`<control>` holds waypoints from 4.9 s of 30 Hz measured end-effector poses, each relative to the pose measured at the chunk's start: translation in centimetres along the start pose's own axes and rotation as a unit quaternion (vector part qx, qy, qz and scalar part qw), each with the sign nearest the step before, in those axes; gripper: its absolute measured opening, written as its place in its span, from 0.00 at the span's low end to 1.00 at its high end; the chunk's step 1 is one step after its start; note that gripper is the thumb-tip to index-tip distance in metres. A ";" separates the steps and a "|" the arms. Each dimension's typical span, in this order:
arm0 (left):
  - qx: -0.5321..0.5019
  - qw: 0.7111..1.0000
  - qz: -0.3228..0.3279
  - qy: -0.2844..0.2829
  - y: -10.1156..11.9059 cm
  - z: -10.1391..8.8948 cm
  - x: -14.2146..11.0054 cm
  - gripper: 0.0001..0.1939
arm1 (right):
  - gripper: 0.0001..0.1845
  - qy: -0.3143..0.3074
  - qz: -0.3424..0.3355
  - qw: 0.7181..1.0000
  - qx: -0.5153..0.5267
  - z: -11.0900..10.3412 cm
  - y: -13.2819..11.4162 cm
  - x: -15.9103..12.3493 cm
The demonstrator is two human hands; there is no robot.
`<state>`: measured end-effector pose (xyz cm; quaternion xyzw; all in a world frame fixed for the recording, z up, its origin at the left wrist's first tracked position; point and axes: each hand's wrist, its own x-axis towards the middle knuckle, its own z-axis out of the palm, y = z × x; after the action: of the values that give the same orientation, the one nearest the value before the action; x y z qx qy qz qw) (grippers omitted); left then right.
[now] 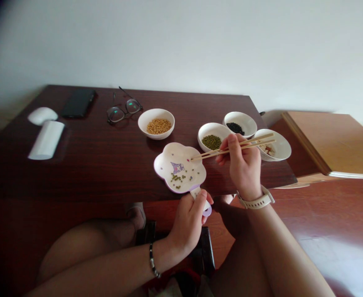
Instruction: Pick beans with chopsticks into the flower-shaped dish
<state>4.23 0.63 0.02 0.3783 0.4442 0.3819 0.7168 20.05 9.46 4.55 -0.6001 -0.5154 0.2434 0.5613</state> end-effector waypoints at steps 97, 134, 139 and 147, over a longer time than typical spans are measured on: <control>-0.062 0.997 -0.009 -0.053 -1.3 -0.1 0.5 0.22 | 0.24 0.005 0.030 0.999 0.019 -1.4 -0.3 0.4; -0.041 0.997 -0.005 -0.064 -0.9 -0.1 0.3 0.21 | 0.26 -0.014 -0.019 0.996 -0.091 -1.3 -1.6 -0.2; -0.045 0.997 -0.008 -0.064 -0.9 -0.1 0.3 0.21 | 0.26 -0.022 -0.034 0.993 -0.110 -1.2 -2.3 -0.4; -0.037 0.997 -0.007 -0.063 -0.9 -0.1 0.4 0.21 | 0.26 -0.002 -0.044 0.994 -0.103 -0.8 -2.6 -0.7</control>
<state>4.46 0.58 -0.96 0.3720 0.3860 0.3687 0.7594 19.59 8.06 6.94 -0.6309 -0.5648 0.1650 0.5057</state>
